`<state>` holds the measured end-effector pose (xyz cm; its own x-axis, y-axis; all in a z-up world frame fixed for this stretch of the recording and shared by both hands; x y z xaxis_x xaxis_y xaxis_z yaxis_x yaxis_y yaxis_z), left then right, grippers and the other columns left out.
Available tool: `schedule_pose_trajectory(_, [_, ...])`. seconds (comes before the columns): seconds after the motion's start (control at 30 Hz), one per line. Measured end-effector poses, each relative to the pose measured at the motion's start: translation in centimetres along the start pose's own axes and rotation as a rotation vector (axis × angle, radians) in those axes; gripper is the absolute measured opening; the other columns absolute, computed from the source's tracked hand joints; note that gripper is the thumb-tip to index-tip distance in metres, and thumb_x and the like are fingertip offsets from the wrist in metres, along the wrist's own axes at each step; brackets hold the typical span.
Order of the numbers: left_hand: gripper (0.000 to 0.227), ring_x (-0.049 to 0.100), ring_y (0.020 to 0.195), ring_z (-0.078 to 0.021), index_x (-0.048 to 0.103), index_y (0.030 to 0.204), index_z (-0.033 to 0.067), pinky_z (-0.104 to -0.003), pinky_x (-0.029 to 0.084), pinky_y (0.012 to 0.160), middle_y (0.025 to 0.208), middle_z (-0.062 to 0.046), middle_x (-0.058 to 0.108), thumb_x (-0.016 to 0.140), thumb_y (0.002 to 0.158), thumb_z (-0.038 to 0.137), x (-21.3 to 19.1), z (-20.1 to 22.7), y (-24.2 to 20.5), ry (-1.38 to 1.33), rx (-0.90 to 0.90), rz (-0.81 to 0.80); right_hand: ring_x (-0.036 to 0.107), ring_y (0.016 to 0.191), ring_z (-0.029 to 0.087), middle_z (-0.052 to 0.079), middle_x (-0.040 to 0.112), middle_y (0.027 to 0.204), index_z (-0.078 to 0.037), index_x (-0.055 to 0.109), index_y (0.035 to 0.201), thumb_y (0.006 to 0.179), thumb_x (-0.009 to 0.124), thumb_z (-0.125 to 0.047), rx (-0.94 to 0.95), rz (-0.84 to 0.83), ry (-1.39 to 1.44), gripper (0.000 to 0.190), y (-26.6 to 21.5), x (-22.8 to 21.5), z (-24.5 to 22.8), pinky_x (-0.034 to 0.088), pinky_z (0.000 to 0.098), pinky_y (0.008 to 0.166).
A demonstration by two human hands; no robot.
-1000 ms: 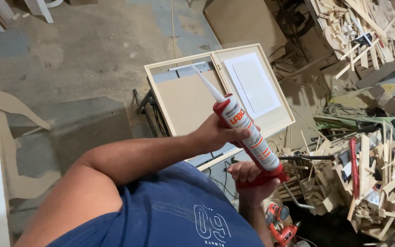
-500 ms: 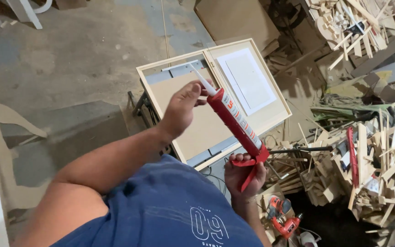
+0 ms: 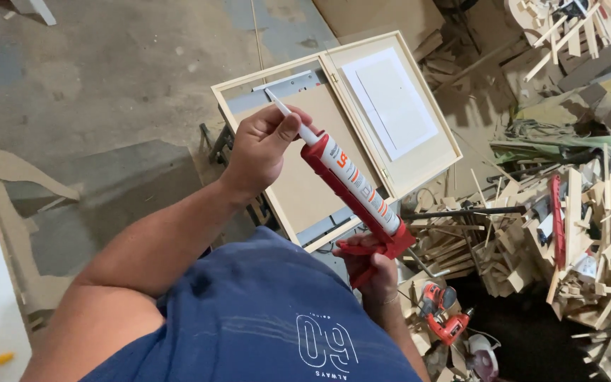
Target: Cleaning a sealant nozzle by removing dried residue with a thin stick and wiping it with a cloth.
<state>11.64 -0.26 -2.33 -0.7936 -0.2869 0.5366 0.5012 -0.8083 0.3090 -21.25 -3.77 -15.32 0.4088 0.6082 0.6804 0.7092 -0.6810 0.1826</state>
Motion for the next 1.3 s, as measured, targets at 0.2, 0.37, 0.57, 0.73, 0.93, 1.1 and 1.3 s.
schedule_pose_trajectory(0.2, [0.032, 0.076, 0.091, -0.0190, 0.072, 0.105, 0.0019, -0.039, 0.062, 0.095, 0.090, -0.014, 0.074, 0.061, 0.105, 0.032, -0.5, 1.1, -0.2, -0.020, -0.100, 0.083, 0.078, 0.076, 0.033, 0.032, 0.064, 0.129, 0.004, 0.062, 0.112, 0.086, 0.068, -0.009, 0.013, 0.052, -0.355, 0.030, 1.1, 5.1, -2.0, 0.066, 0.0325, 0.053])
schedule_pose_trajectory(0.37, [0.038, 0.074, 0.081, -0.0171, 0.072, 0.100, 0.0012, -0.037, 0.065, 0.084, 0.083, -0.014, 0.072, 0.059, 0.104, 0.036, -0.7, 2.1, 0.5, -0.078, -0.187, 0.168, 0.073, 0.108, 0.034, 0.024, 0.069, 0.127, -0.002, 0.073, 0.112, 0.085, 0.076, -0.012, -0.167, -0.006, -0.857, 0.029, 1.2, 4.6, -1.0, 0.065, 0.0287, 0.067])
schedule_pose_trajectory(0.57, [0.042, 0.067, 0.065, -0.0136, 0.074, 0.088, 0.0046, -0.031, 0.064, 0.066, 0.071, -0.012, 0.067, 0.063, 0.101, 0.043, -3.5, 1.1, 2.2, 0.065, -0.275, 0.241, 0.069, 0.111, 0.046, 0.028, 0.073, 0.112, 0.007, 0.067, 0.119, 0.078, 0.086, -0.021, -0.519, -0.105, -1.385, 0.054, 2.7, 3.9, -1.7, 0.051, 0.0550, 0.097])
schedule_pose_trajectory(0.73, [0.041, 0.069, 0.060, -0.0160, 0.073, 0.083, 0.0041, -0.032, 0.064, 0.060, 0.068, -0.014, 0.067, 0.067, 0.100, 0.041, -4.5, 1.8, 2.2, 0.112, -0.282, 0.271, 0.064, 0.123, 0.050, 0.024, 0.073, 0.117, 0.000, 0.072, 0.107, 0.082, 0.086, -0.029, -0.665, -0.272, -1.381, 0.041, 2.7, 4.2, -0.9, 0.042, 0.0638, 0.113])
schedule_pose_trajectory(0.93, [0.064, 0.074, 0.105, -0.0246, 0.054, 0.137, 0.0117, -0.042, 0.064, 0.088, 0.120, -0.019, 0.072, 0.057, 0.099, 0.064, -3.0, 0.6, -0.4, -0.290, -0.168, -0.090, 0.071, 0.086, 0.016, 0.018, 0.077, 0.098, 0.002, 0.074, 0.109, 0.081, 0.076, 0.003, -0.237, 0.273, -0.727, 0.028, 2.8, 13.8, 1.0, 0.055, 0.0238, 0.071])
schedule_pose_trajectory(1.1, [0.049, 0.075, 0.095, -0.0339, 0.048, 0.137, 0.0067, -0.049, 0.063, 0.084, 0.101, -0.024, 0.074, 0.069, 0.099, 0.029, -1.7, -1.3, -2.5, -0.565, -0.273, -0.049, 0.068, 0.099, 0.032, 0.036, 0.065, 0.118, 0.007, 0.060, 0.107, 0.087, 0.076, -0.031, -0.167, -0.070, -0.584, 0.046, 2.5, 10.3, 3.7, 0.055, 0.0384, 0.084])
schedule_pose_trajectory(1.3, [0.034, 0.076, 0.086, -0.0328, 0.062, 0.113, -0.0019, -0.049, 0.064, 0.078, 0.092, -0.027, 0.073, 0.078, 0.090, 0.019, -1.2, 0.5, -2.9, -0.600, -0.218, -0.104, 0.053, 0.094, 0.034, 0.011, 0.048, 0.082, -0.012, 0.044, 0.074, 0.099, 0.055, -0.051, -0.312, -0.316, -0.441, 0.048, 3.4, 11.2, 6.3, 0.035, 0.0667, 0.106])
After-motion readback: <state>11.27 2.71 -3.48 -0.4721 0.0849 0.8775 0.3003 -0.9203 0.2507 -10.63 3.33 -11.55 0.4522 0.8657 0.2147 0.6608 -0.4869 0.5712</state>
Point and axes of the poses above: each hand's wrist, its own y-axis towards the middle knuckle, its own x-axis out of the palm, z = x × y, the point moved 2 cm from there along y, towards the middle knuckle
